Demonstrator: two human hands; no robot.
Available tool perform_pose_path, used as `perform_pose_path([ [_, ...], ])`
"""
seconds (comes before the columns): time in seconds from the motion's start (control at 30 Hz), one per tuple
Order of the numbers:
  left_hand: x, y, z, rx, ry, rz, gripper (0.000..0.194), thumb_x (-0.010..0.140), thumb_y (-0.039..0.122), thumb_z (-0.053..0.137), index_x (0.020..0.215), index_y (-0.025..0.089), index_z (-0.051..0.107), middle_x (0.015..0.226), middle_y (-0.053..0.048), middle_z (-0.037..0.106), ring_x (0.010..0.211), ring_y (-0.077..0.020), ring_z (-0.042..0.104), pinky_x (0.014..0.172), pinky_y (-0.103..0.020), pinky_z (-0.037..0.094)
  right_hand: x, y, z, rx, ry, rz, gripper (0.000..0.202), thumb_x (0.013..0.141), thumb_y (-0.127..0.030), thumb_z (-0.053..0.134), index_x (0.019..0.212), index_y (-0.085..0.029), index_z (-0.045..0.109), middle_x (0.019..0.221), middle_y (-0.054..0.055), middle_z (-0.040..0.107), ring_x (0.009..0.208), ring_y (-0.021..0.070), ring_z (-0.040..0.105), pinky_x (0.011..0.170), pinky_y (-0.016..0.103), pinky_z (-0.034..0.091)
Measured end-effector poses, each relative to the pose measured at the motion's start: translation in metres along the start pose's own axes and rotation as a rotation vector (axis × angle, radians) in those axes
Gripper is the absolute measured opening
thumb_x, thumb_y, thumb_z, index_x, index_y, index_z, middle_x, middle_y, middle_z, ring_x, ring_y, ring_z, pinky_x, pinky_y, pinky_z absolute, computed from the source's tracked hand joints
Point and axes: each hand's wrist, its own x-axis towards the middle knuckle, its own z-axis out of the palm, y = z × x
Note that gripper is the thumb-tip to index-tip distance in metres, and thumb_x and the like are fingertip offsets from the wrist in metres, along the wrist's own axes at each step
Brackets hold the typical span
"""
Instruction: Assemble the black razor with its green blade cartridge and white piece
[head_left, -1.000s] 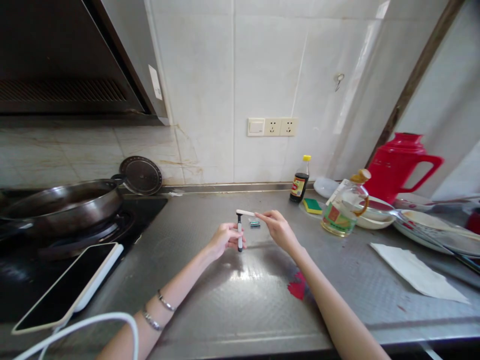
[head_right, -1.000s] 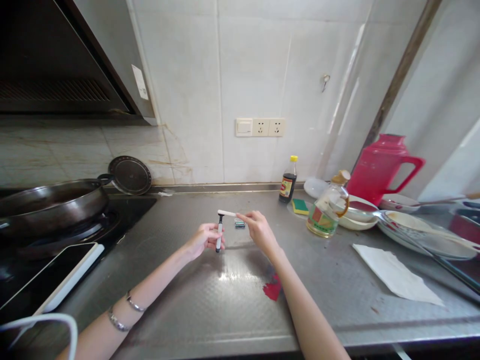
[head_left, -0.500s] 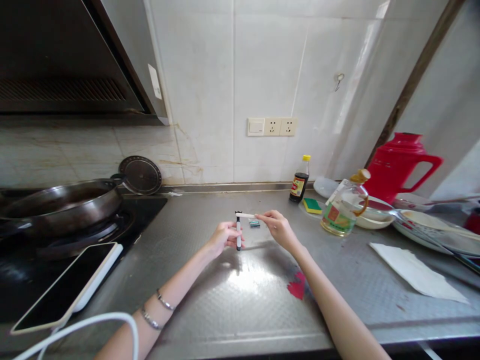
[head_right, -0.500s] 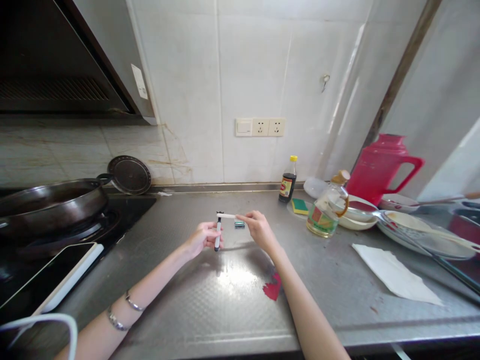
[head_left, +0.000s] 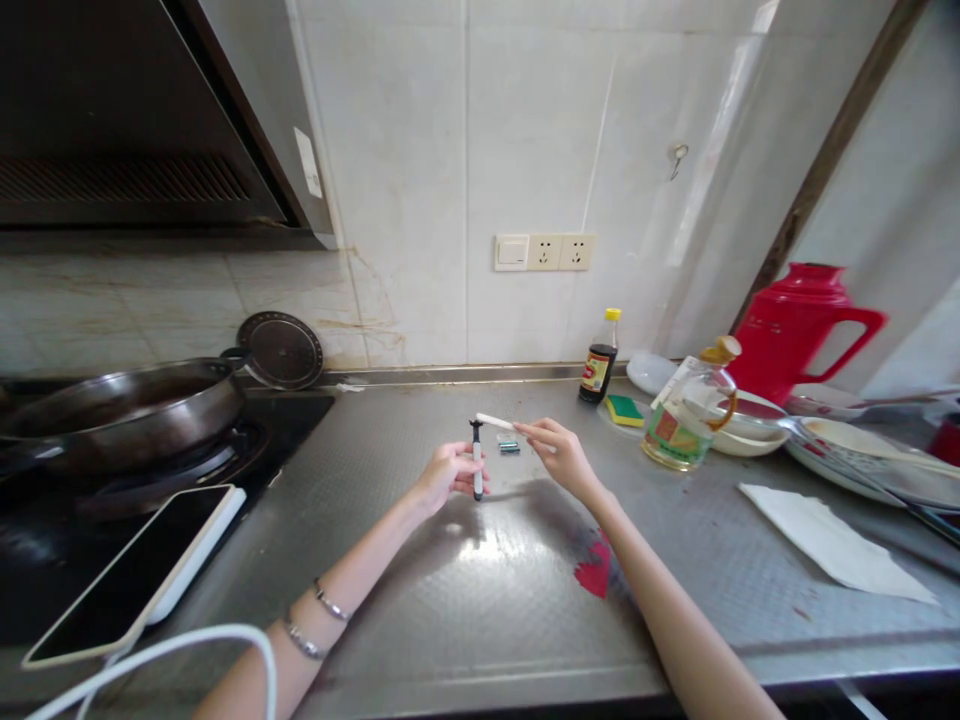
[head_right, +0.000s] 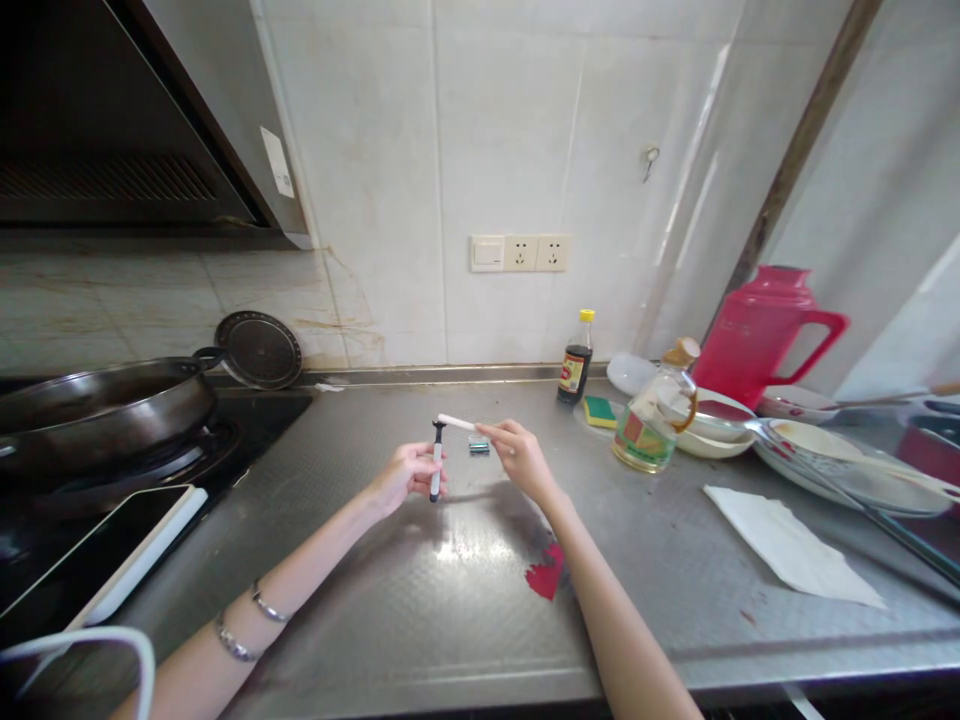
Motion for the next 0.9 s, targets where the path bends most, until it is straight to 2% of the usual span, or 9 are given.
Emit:
perform_pose_path([
  [0.13, -0.001, 0.003, 0.002, 0.066, 0.057, 0.044, 0.029, 0.065, 0.022, 0.065, 0.088, 0.013, 0.051, 0.068, -0.006, 0.065, 0.054, -0.0188, 0.064, 0.050, -0.027, 0.050, 0.004, -0.010, 0.006, 0.203, 0.085, 0.206, 0.039, 0.078, -0.027, 0.054, 0.116, -0.021, 0.059, 0.083, 0.003, 0.056, 0.061, 0.0108, 0.051, 0.053, 0.023, 0.043],
  [0.27, 0.000, 0.003, 0.005, 0.104, 0.096, 0.095, 0.034, 0.064, 0.025, 0.068, 0.090, 0.014, 0.050, 0.066, -0.004, 0.064, 0.054, -0.0180, 0.064, 0.052, -0.029, 0.051, 0.005, -0.036, 0.013, 0.528, 0.155, 0.503, 0.049, 0.068, -0.038, 0.063, 0.113, -0.018, 0.057, 0.073, -0.002, 0.051, 0.041, 0.0032, 0.036, 0.036, 0.018, 0.027],
  [0.33, 0.001, 0.001, 0.006, 0.115, 0.106, 0.120, 0.037, 0.062, 0.027, 0.071, 0.091, 0.014, 0.050, 0.066, -0.003, 0.063, 0.053, -0.0173, 0.064, 0.052, -0.028, 0.051, 0.002, -0.055, 0.017, 0.697, 0.183, 0.632, 0.044, 0.069, -0.045, 0.060, 0.103, -0.017, 0.058, 0.063, -0.005, 0.045, 0.038, 0.0026, 0.031, 0.032, 0.016, 0.019],
  [0.4, 0.002, 0.000, 0.007, 0.133, 0.110, 0.149, 0.040, 0.061, 0.029, 0.072, 0.091, 0.014, 0.051, 0.065, -0.003, 0.063, 0.052, -0.0165, 0.063, 0.050, -0.026, 0.049, -0.005, -0.073, 0.021, 0.843, 0.135, 0.726, 0.038, 0.070, -0.049, 0.059, 0.088, -0.016, 0.057, 0.057, -0.007, 0.040, 0.037, 0.0017, 0.027, 0.031, 0.015, 0.015],
  [0.43, 0.002, -0.001, 0.007, 0.142, 0.112, 0.165, 0.040, 0.061, 0.029, 0.072, 0.091, 0.014, 0.051, 0.065, -0.003, 0.063, 0.052, -0.0161, 0.063, 0.049, -0.025, 0.048, -0.008, -0.082, 0.022, 0.903, 0.114, 0.762, 0.038, 0.069, -0.049, 0.060, 0.087, -0.016, 0.055, 0.058, -0.007, 0.042, 0.037, 0.0015, 0.027, 0.031, 0.014, 0.014],
  [0.53, 0.004, -0.004, 0.008, 0.171, 0.110, 0.210, 0.037, 0.063, 0.029, 0.071, 0.090, 0.014, 0.051, 0.065, -0.003, 0.062, 0.053, -0.0150, 0.062, 0.048, -0.023, 0.046, -0.017, -0.103, 0.025, 0.997, 0.083, 0.839, 0.039, 0.067, -0.049, 0.063, 0.088, -0.020, 0.049, 0.058, -0.007, 0.045, 0.037, 0.0015, 0.026, 0.031, 0.012, 0.012],
  [0.63, 0.004, -0.007, 0.009, 0.193, 0.083, 0.232, 0.036, 0.063, 0.028, 0.070, 0.091, 0.013, 0.051, 0.067, -0.003, 0.063, 0.052, -0.0144, 0.061, 0.048, -0.023, 0.045, -0.020, -0.116, 0.025, 1.034, 0.053, 0.857, 0.038, 0.068, -0.050, 0.061, 0.087, -0.021, 0.046, 0.052, -0.010, 0.043, 0.035, 0.0014, 0.021, 0.031, 0.012, 0.009],
  [0.9, 0.004, -0.007, 0.008, 0.237, 0.057, 0.268, 0.037, 0.065, 0.024, 0.067, 0.097, 0.012, 0.053, 0.068, -0.003, 0.063, 0.055, -0.0142, 0.062, 0.050, -0.022, 0.046, -0.033, -0.130, 0.034, 1.150, 0.013, 0.883, 0.039, 0.069, -0.052, 0.062, 0.086, -0.023, 0.042, 0.049, -0.012, 0.038, 0.035, 0.0011, 0.015, 0.032, 0.012, 0.005],
])
